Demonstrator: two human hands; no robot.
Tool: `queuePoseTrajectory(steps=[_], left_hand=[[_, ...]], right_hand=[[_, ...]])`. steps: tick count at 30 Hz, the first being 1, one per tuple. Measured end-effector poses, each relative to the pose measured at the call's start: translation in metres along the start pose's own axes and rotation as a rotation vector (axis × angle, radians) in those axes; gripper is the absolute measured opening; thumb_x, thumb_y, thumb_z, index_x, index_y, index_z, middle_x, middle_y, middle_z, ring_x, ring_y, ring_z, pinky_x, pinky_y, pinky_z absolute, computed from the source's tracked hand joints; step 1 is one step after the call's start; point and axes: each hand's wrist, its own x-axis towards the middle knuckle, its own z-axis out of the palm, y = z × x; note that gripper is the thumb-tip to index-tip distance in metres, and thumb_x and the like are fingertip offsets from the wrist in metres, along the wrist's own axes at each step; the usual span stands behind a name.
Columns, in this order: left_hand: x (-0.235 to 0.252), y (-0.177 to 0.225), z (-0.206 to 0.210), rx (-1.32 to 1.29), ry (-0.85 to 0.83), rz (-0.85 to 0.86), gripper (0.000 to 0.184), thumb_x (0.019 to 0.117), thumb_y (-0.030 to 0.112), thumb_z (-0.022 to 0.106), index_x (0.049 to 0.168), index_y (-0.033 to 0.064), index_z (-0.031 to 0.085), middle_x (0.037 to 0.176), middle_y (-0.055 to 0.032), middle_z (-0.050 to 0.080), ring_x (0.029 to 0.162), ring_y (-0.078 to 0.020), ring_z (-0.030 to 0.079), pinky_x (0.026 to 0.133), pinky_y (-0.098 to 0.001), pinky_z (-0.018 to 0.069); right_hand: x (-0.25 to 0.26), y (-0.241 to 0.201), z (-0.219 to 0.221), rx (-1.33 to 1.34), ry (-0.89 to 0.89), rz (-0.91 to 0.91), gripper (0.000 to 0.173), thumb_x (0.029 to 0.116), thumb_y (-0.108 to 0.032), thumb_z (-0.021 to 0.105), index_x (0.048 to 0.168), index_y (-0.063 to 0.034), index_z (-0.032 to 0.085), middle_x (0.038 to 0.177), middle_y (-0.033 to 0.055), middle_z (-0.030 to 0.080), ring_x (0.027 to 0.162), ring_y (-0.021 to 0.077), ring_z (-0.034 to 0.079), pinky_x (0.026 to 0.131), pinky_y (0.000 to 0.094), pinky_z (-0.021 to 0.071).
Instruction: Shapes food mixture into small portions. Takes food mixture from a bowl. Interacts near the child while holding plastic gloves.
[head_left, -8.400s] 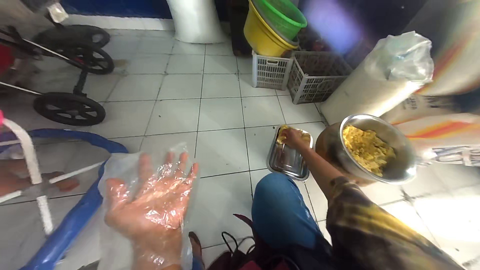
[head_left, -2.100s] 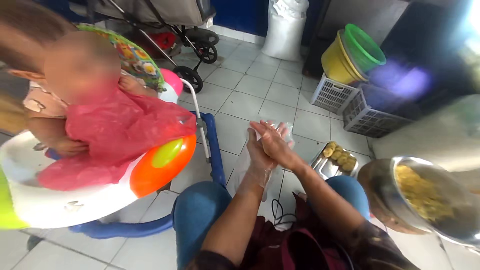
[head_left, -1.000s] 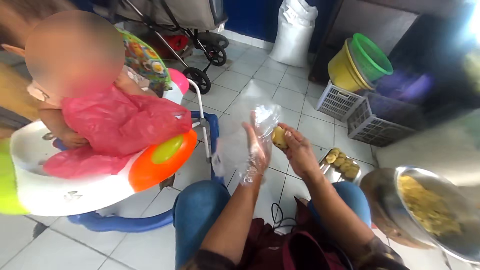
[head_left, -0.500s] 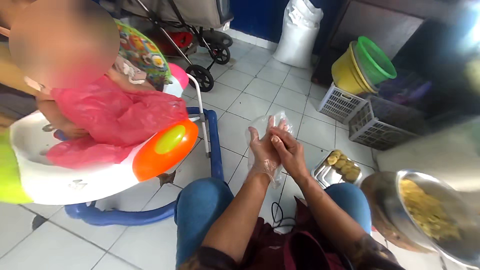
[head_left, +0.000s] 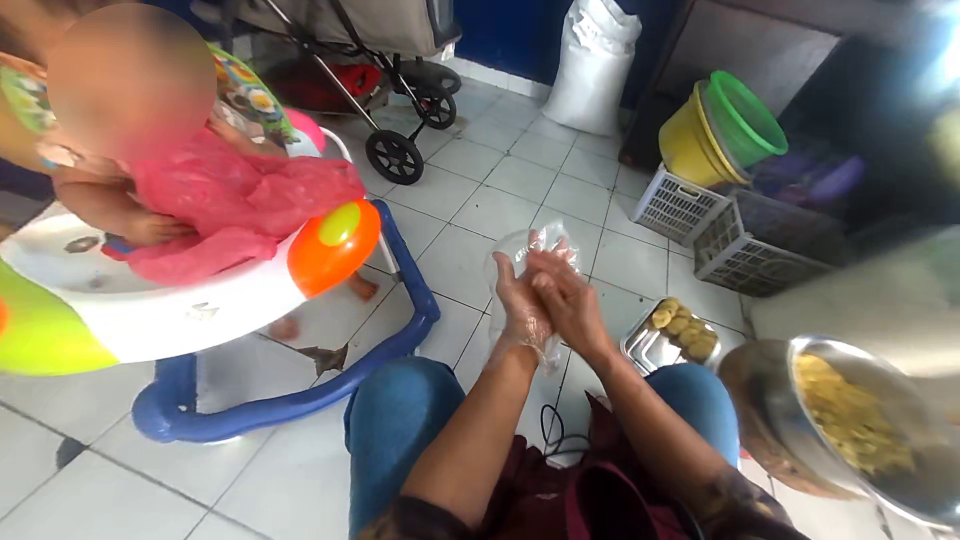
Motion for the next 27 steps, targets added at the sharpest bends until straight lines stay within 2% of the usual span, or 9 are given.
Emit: queuePoseTrajectory(steps=[3,8,13,18,20,22,24,25,27], left_hand=[[0.001,-0.004,-0.003,0.038,0.071,0.034,0.083,0.0939,0.078,0.001,0.146,0.0325,0.047,0.126,0.0017,0.067,0.106,-0.0095,0.066,0.084,-0.0265,0.0544],[0.008,-0.001,-0.004,-0.093,-0.01,0.01,0.084,0.092,0.079,-0.003,0.149,0.0324,0.039,0.132,0.0012,0.061,0.108,-0.0112,0.064,0.083,-0.0297,0.0558],[-0.003,-0.007,-0.011,0.247,-0.053,0.16,0.082,0.0964,0.071,-0.005,0.157,0.0295,0.032,0.143,0.0026,0.059,0.124,-0.0068,0.059,0.099,-0.0257,0.0494],[0.005,0.009,-0.002,-0.193,0.043,-0.153,0.085,0.0932,0.077,-0.001,0.142,0.0283,0.048,0.129,-0.0005,0.064,0.111,-0.0161,0.064,0.087,-0.0356,0.0563],[-0.002,0.014,0.0,-0.117,0.078,-0.181,0.082,0.0973,0.073,0.003,0.135,0.0213,0.055,0.117,-0.0023,0.069,0.101,-0.0148,0.067,0.083,-0.0335,0.0571],[-0.009,0.015,-0.002,0.046,0.08,-0.165,0.073,0.0999,0.069,0.01,0.116,0.0206,0.062,0.092,0.0021,0.068,0.08,-0.0077,0.065,0.069,-0.0266,0.055],[-0.011,0.017,-0.002,0.034,0.064,-0.174,0.071,0.1004,0.069,0.016,0.115,0.0184,0.063,0.089,0.0007,0.068,0.076,-0.0074,0.065,0.065,-0.0238,0.0542],[-0.011,0.017,-0.003,-0.018,0.017,-0.188,0.073,0.1008,0.068,0.017,0.128,0.0173,0.061,0.1,-0.0021,0.071,0.084,-0.0094,0.068,0.071,-0.0246,0.0561],[-0.015,0.018,-0.002,-0.017,-0.038,-0.174,0.072,0.1014,0.067,0.016,0.13,0.0178,0.06,0.1,-0.0018,0.071,0.083,-0.0086,0.068,0.071,-0.0234,0.0563]], right_hand=[[-0.003,0.006,0.01,-0.113,0.068,-0.084,0.028,0.1025,-0.007,0.051,0.118,0.002,0.071,0.129,0.0187,0.066,0.123,0.0265,0.063,0.102,0.0418,0.0518],[0.0,-0.011,-0.004,0.299,-0.091,0.28,0.055,0.1096,-0.036,0.025,0.147,-0.0051,0.051,0.154,0.0101,0.049,0.142,0.0157,0.044,0.117,0.039,0.0374],[-0.004,-0.006,0.016,0.004,0.088,0.183,0.034,0.1054,-0.009,0.047,0.133,-0.0009,0.065,0.144,0.0174,0.058,0.137,0.0252,0.053,0.111,0.0418,0.0444],[0.011,-0.017,-0.027,0.312,-0.242,0.291,0.061,0.1102,-0.042,0.02,0.153,-0.0055,0.043,0.159,0.0088,0.043,0.145,0.0153,0.04,0.12,0.0402,0.0327],[0.011,-0.016,-0.042,0.099,-0.369,0.107,0.051,0.106,-0.026,0.042,0.153,-0.005,0.044,0.159,0.0121,0.042,0.144,0.0192,0.043,0.116,0.0413,0.04],[0.008,-0.008,-0.043,-0.053,-0.41,-0.117,0.054,0.0906,-0.014,0.071,0.141,-0.0025,0.059,0.153,0.0186,0.049,0.143,0.0274,0.045,0.113,0.0431,0.0448],[0.006,-0.004,-0.04,-0.099,-0.394,-0.206,0.041,0.0913,-0.01,0.071,0.132,-0.0038,0.068,0.148,0.0184,0.054,0.142,0.0289,0.047,0.114,0.0433,0.0434],[0.005,-0.003,-0.04,-0.107,-0.379,-0.228,0.037,0.0932,-0.009,0.068,0.129,-0.0029,0.069,0.146,0.0186,0.056,0.14,0.0281,0.05,0.114,0.0421,0.0442],[0.005,-0.005,-0.044,-0.089,-0.393,-0.216,0.039,0.0936,-0.012,0.069,0.131,-0.0019,0.068,0.146,0.0185,0.056,0.137,0.0254,0.053,0.11,0.0382,0.0476]])
